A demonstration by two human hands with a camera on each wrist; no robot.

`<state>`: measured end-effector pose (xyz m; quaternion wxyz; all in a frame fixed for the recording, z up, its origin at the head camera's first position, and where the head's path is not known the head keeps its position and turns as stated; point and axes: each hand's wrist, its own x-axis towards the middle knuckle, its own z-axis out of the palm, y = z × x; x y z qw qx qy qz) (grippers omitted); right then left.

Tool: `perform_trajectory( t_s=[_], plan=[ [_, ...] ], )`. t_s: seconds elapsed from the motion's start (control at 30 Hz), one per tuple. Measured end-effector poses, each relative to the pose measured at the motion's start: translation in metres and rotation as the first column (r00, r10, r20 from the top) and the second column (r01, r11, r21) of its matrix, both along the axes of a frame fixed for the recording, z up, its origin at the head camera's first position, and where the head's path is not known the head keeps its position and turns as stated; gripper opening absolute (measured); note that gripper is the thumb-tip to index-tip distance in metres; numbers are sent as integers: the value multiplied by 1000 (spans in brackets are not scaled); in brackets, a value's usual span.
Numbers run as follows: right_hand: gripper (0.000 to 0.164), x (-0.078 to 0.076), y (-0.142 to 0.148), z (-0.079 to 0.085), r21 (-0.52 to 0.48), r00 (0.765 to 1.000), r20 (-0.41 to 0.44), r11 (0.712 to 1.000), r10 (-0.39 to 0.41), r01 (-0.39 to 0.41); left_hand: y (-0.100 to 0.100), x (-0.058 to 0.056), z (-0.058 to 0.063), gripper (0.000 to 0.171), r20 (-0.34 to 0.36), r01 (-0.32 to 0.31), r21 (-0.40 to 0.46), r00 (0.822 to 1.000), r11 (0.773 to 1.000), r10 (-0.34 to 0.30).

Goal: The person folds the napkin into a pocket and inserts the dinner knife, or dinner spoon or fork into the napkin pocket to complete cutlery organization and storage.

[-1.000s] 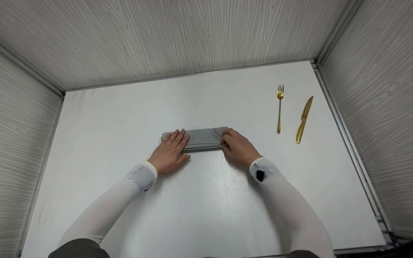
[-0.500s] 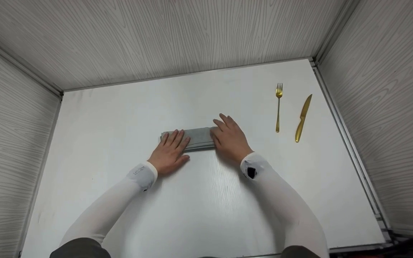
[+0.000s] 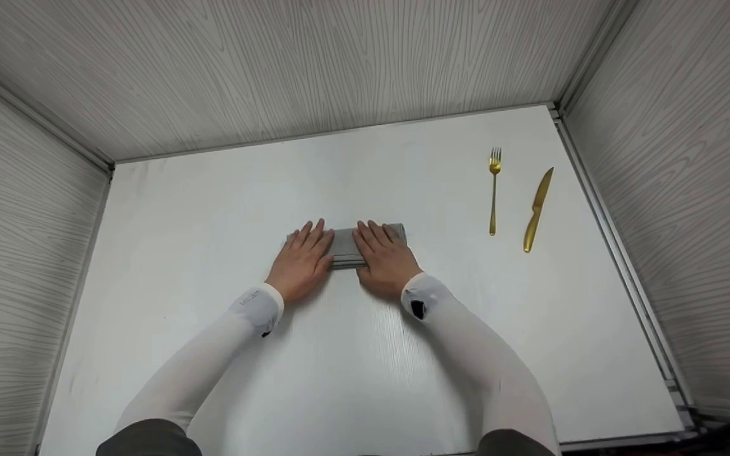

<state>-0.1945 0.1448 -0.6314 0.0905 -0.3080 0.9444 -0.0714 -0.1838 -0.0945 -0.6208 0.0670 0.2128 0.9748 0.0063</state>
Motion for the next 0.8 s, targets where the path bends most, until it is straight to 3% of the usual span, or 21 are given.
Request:
perform_trajectory(
  t_s=[0.1, 0.2, 0.53, 0.8],
  plan=[
    [68, 0, -1, -3, 3, 1000, -3, 1000, -4, 4, 3, -5, -2, 62, -20, -24, -51, 1000, 998, 23],
    [69, 0, -2, -5, -1, 1000, -6, 1000, -6, 6, 1, -7, -8, 65, 5, -24, -73, 1000, 997, 25],
    [83, 2, 1, 1, -23, 998, 47, 999, -29, 30, -9, -5, -16, 77, 59, 7, -4, 998, 1000, -7],
    [88, 3, 12, 3, 23, 998, 4, 998, -59, 59, -9, -5, -21, 79, 52, 6, -19, 999, 1000, -5]
  ],
)
